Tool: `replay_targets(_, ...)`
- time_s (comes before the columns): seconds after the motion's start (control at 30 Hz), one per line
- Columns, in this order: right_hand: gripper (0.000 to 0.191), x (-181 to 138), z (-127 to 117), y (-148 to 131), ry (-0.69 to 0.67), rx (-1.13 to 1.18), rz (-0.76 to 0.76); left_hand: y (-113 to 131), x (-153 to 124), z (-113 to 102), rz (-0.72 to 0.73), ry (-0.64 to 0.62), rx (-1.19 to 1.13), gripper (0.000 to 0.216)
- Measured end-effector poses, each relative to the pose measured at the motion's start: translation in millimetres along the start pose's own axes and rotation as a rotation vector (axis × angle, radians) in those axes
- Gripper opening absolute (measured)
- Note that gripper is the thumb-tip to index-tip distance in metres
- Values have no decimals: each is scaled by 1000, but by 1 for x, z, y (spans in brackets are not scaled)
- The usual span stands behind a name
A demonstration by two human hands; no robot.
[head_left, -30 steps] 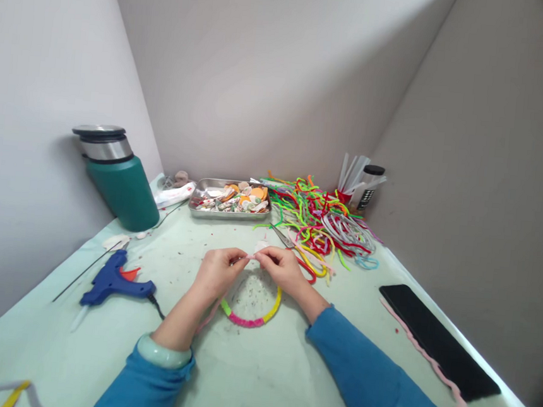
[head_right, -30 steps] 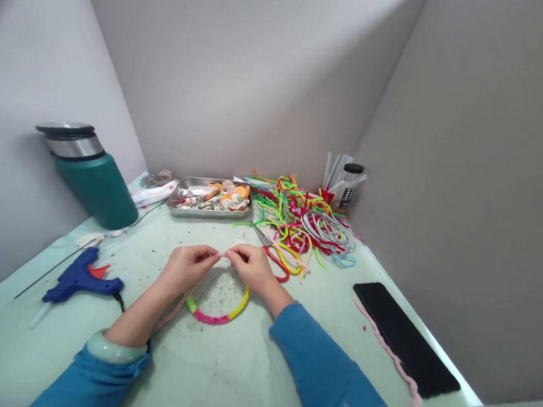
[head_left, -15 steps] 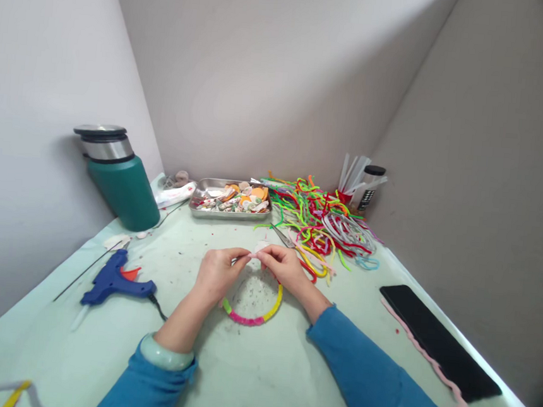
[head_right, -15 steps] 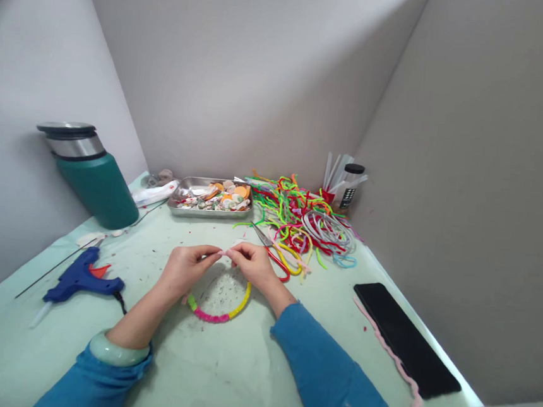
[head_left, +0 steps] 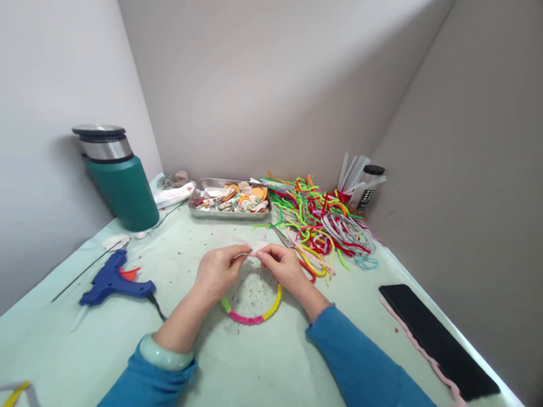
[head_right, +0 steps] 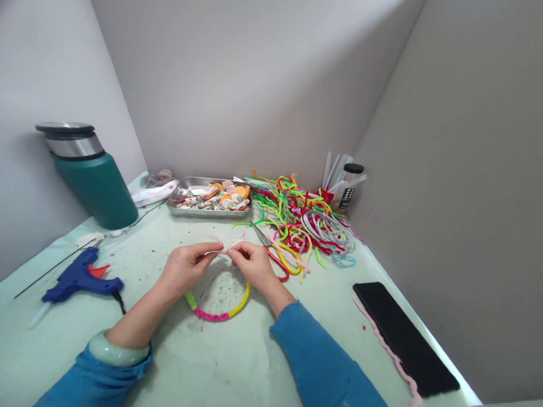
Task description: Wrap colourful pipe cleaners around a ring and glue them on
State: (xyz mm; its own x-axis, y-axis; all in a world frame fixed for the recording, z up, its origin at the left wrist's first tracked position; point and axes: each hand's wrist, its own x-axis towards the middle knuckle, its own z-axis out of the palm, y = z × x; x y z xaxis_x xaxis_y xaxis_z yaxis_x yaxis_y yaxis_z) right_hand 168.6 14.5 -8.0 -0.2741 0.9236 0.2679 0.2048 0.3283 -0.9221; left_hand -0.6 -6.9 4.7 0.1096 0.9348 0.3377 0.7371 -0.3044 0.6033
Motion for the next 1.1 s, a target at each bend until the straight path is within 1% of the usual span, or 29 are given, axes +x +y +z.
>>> replay_targets(0.07,22,0,0,1,-4,-9,-18,0,0,0,28,1,-22,26)
replay_targets(0.13,21,0,0,3,-9,-16,-27,-1,1,0,25,-10,-45,26)
replay_targets(0.23,21,0,0,5,-8,-27,-35,-2,2,0,-53,-38,-100,23)
replay_targets(0.37,23,-1,1,4,-5,-45,-46,-3,3,-1,-209,-56,-310,30)
replay_targets(0.43,23,-2,1,2,-12,-48,-42,-2,4,-1,-314,-119,-396,39)
replay_targets(0.5,22,-3,0,1,-24,-50,-41,0,4,-2,-417,-222,-465,46)
replay_targets(0.57,22,-3,-1,1,-37,-47,-45,3,3,-4,-474,-301,-543,47)
replay_targets(0.67,23,-3,-1,2,-49,-38,-52,8,2,-9,-484,-328,-638,42)
replay_targets(0.77,23,-3,-1,4,-66,-21,-52,9,2,-12,-485,-318,-738,37)
replay_targets(0.87,25,-2,0,5,-81,-4,-51,7,2,-12,-472,-309,-818,37)
replay_targets(1.0,26,-2,1,5,-79,-18,-60,5,3,-10,-454,-299,-824,37)
replay_targets(1.1,24,-2,1,6,-73,-31,-67,6,3,-9,-441,-265,-795,33)
